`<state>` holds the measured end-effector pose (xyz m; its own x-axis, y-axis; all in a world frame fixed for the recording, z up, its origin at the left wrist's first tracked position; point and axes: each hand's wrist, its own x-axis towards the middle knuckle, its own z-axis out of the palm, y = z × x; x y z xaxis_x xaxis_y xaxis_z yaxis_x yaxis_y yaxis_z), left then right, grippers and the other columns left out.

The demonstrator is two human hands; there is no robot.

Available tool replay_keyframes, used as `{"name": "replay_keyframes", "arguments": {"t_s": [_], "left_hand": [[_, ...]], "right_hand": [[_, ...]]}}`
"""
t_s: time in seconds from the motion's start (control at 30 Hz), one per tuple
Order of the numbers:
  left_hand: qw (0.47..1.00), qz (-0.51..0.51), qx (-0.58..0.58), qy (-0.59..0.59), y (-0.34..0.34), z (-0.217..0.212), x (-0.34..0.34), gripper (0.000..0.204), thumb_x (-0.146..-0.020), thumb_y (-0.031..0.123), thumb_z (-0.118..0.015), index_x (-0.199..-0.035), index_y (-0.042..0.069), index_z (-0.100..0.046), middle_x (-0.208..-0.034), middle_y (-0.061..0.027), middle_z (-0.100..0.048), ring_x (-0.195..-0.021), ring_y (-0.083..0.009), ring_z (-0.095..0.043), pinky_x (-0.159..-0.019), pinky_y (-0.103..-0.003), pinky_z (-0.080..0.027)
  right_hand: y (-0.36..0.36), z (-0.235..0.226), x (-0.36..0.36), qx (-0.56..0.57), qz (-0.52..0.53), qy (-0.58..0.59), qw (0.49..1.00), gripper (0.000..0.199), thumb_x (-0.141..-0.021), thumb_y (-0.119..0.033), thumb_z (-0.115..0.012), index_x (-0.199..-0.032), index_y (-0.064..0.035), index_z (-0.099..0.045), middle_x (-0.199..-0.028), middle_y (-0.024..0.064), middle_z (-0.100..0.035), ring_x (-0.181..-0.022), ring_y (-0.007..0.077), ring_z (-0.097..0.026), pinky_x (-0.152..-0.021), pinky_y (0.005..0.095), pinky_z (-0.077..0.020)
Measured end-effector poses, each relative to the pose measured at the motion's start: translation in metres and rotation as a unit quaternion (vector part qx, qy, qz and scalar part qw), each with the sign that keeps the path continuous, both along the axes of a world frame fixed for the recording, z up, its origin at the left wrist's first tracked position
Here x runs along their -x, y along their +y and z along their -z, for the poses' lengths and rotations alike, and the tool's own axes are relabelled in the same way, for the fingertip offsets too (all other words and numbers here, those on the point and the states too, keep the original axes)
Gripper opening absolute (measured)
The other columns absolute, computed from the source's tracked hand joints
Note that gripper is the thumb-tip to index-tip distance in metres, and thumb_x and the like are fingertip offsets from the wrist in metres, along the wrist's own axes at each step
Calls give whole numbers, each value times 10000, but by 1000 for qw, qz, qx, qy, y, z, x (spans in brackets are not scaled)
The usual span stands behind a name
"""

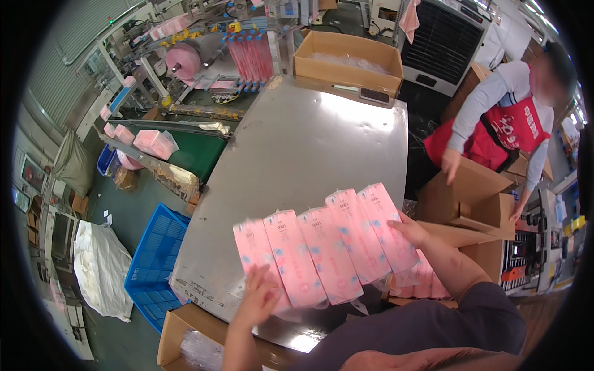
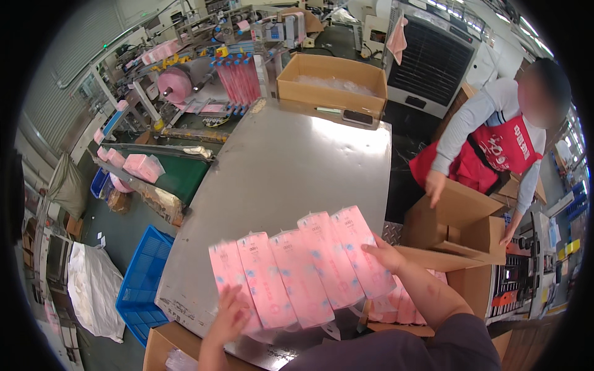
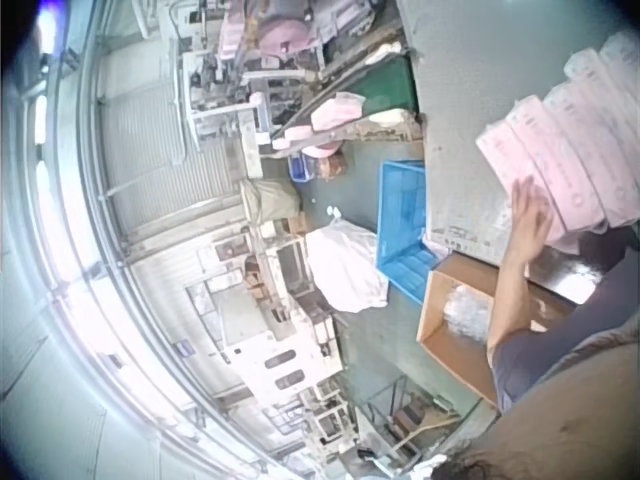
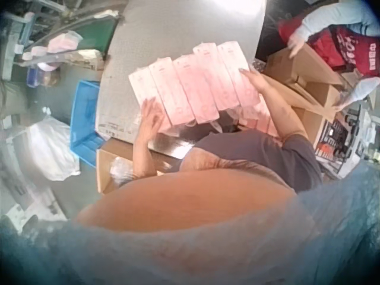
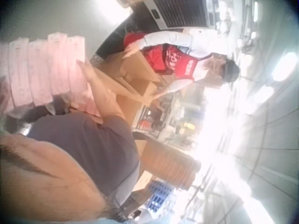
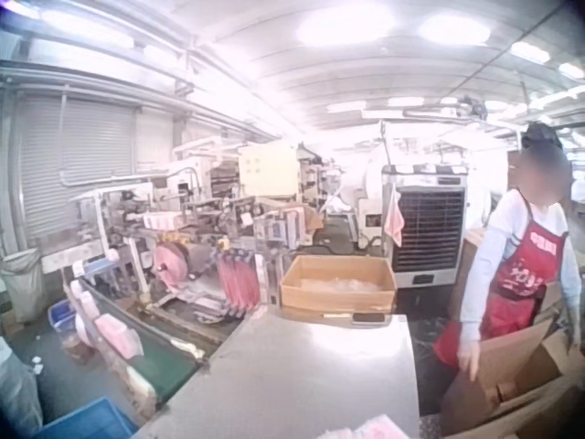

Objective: The person picks up bundles of pink-wrapped items from a table and stacks them into cardboard boxes, then pushes the filled boxes onto a motorized conveyor belt.

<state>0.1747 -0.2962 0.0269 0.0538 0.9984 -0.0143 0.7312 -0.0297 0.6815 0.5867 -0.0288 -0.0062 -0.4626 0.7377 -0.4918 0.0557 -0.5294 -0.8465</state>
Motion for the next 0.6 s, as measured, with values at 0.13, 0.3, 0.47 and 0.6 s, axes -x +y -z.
{"name": "replay_keyframes", "arguments": {"t_s": [0.13, 0.3, 0.47, 0.6], "left_hand": [[912, -258, -136, -289, -19, 59, -4, 434, -963, 354, -586, -1269, 48, -549, -1495, -228, -361, -1384, -375, -362, -1097, -498, -364], [604, -292, 39, -740, 47, 67, -3, 554, -994, 487, -495, -1331, 48, -525, -1451, -216, -432, -1309, -321, -479, -1049, -474, -436], [633, -296, 27, -715, 55, 73, -26, 577, -995, 510, -470, -1342, 51, -520, -1434, -208, -453, -1292, -312, -496, -1041, -472, -445], [674, -253, 20, -694, 48, 35, -69, 595, -996, 528, -450, -1351, 54, -515, -1420, -202, -470, -1278, -305, -509, -1035, -471, -452]], "right_hand": [[21, 11, -4, 165, -12, 60, 984, 564, -1008, -301, -525, -1495, -77, -349, -1389, 141, -522, -1224, 235, -541, -1036, 391, -442], [26, 64, 10, 210, 45, 237, 948, 519, -1020, -397, -465, -1379, -24, -493, -1341, 142, -572, -1188, 230, -574, -986, 403, -490], [6, -11, 12, 230, 5, 265, 937, 475, -1007, -368, -495, -1344, -35, -535, -1282, 117, -616, -1118, 230, -614, -959, 392, -506], [-1, -45, -57, 131, 0, 260, 957, 470, -1003, -365, -500, -1338, -38, -542, -1268, 115, -624, -1101, 231, -620, -954, 390, -508]]}}
